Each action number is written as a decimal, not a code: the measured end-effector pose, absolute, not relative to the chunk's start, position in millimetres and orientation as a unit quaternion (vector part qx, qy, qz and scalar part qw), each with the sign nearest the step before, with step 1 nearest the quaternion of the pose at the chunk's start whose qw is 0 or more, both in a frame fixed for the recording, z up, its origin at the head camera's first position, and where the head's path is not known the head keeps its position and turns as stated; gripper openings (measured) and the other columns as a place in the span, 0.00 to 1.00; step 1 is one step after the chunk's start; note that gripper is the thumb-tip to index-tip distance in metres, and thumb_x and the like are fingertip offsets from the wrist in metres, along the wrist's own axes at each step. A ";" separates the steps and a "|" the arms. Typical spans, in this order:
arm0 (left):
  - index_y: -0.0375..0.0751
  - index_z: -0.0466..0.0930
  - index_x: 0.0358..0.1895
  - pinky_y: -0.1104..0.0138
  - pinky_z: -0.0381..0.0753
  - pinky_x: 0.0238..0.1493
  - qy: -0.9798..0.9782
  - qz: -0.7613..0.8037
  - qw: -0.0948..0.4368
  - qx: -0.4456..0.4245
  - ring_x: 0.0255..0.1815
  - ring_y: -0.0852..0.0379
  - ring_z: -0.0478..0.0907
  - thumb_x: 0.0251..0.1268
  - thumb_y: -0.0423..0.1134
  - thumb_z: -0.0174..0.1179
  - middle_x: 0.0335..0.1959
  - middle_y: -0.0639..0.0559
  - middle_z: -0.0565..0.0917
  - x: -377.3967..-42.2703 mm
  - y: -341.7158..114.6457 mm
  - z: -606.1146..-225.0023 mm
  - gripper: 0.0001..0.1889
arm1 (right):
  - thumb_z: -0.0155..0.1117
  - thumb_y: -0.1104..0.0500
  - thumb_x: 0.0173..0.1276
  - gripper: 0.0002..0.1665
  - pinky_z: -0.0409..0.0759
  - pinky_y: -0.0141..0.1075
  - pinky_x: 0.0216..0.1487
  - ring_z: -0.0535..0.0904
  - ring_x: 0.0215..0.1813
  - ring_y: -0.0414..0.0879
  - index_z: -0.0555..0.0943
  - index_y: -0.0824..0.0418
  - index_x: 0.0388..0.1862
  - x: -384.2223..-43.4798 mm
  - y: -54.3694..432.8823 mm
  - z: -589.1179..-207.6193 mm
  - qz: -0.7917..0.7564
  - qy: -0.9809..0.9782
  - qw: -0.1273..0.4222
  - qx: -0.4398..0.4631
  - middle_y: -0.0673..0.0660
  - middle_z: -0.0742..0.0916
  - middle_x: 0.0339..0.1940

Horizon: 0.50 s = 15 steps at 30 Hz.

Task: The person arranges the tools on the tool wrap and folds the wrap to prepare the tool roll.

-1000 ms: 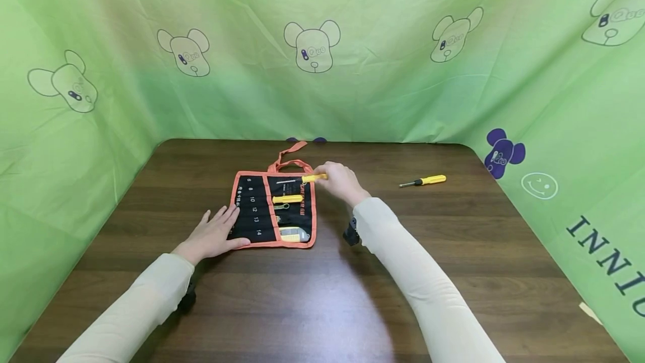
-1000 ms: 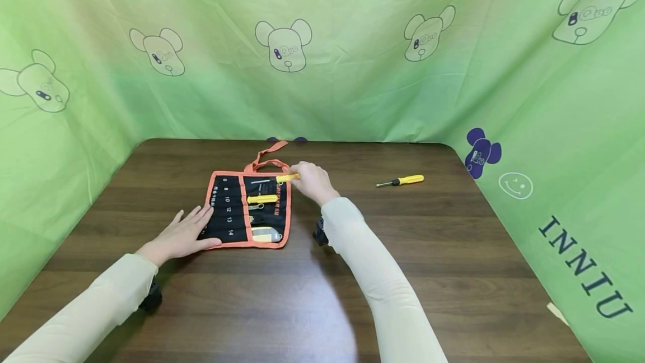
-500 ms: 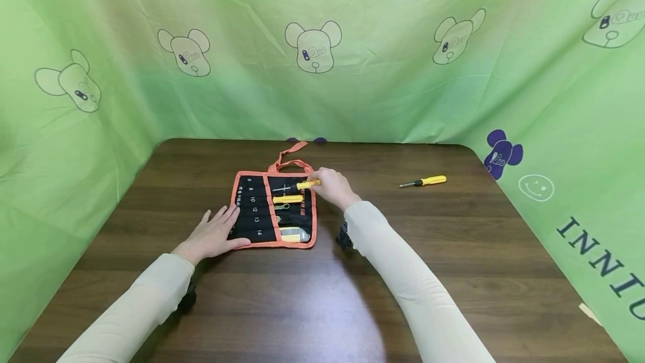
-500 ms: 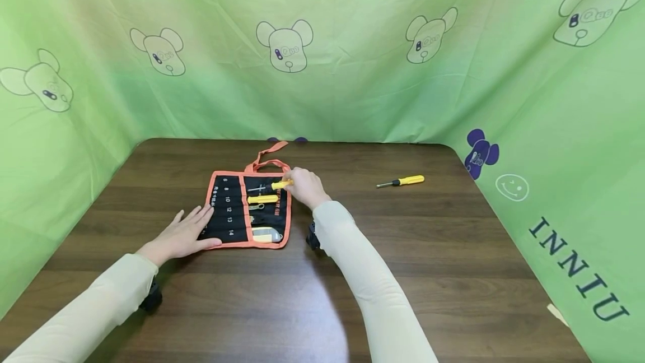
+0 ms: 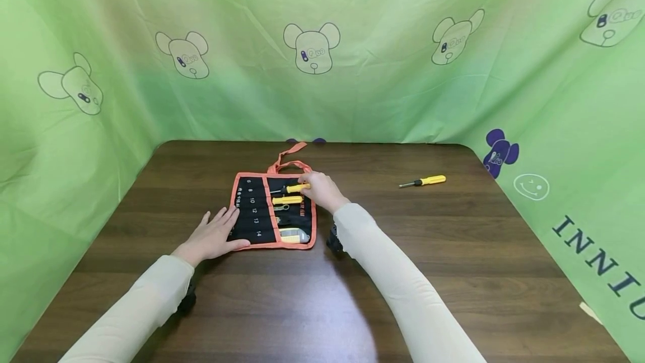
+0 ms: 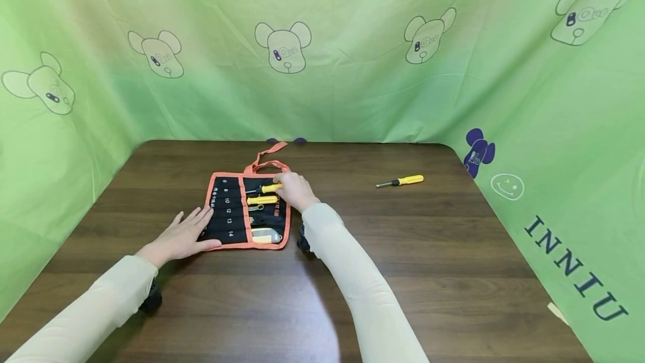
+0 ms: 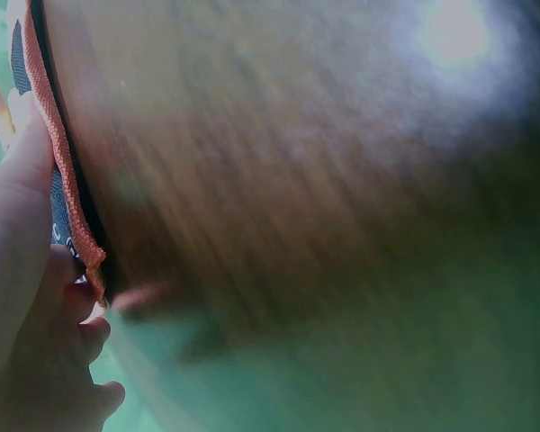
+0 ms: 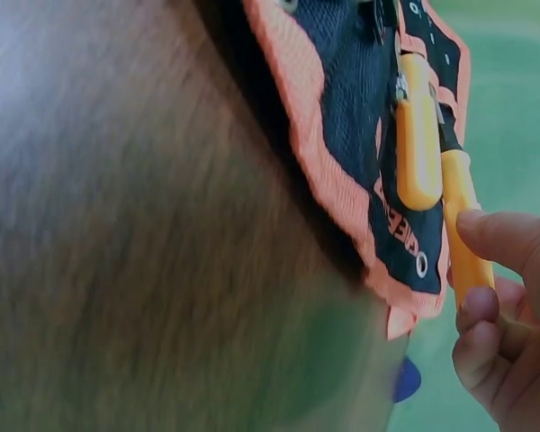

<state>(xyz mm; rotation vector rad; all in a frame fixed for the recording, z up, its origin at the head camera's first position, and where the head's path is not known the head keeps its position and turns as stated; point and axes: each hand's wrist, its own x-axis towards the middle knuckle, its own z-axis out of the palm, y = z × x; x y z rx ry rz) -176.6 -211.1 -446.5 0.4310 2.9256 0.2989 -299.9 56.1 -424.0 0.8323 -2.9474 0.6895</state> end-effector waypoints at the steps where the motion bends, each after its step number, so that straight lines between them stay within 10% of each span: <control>1: 0.32 0.50 0.70 0.41 0.37 0.63 0.981 0.099 0.085 0.145 0.70 0.38 0.46 0.56 0.70 0.48 0.71 0.36 0.51 -176.8 -211.3 -447.0 0.50 | 0.62 0.64 0.63 0.15 0.77 0.37 0.38 0.79 0.41 0.47 0.80 0.61 0.50 -299.3 54.6 -424.3 0.224 -0.937 -0.002 0.267 0.58 0.81 0.49; 15: 0.33 0.50 0.71 0.41 0.37 0.63 0.981 0.099 0.087 0.145 0.70 0.38 0.45 0.57 0.70 0.47 0.71 0.37 0.51 -178.8 -211.9 -450.0 0.50 | 0.57 0.70 0.64 0.13 0.76 0.38 0.43 0.76 0.44 0.48 0.78 0.64 0.47 -297.0 38.8 -431.0 0.221 -0.932 0.004 0.285 0.58 0.78 0.45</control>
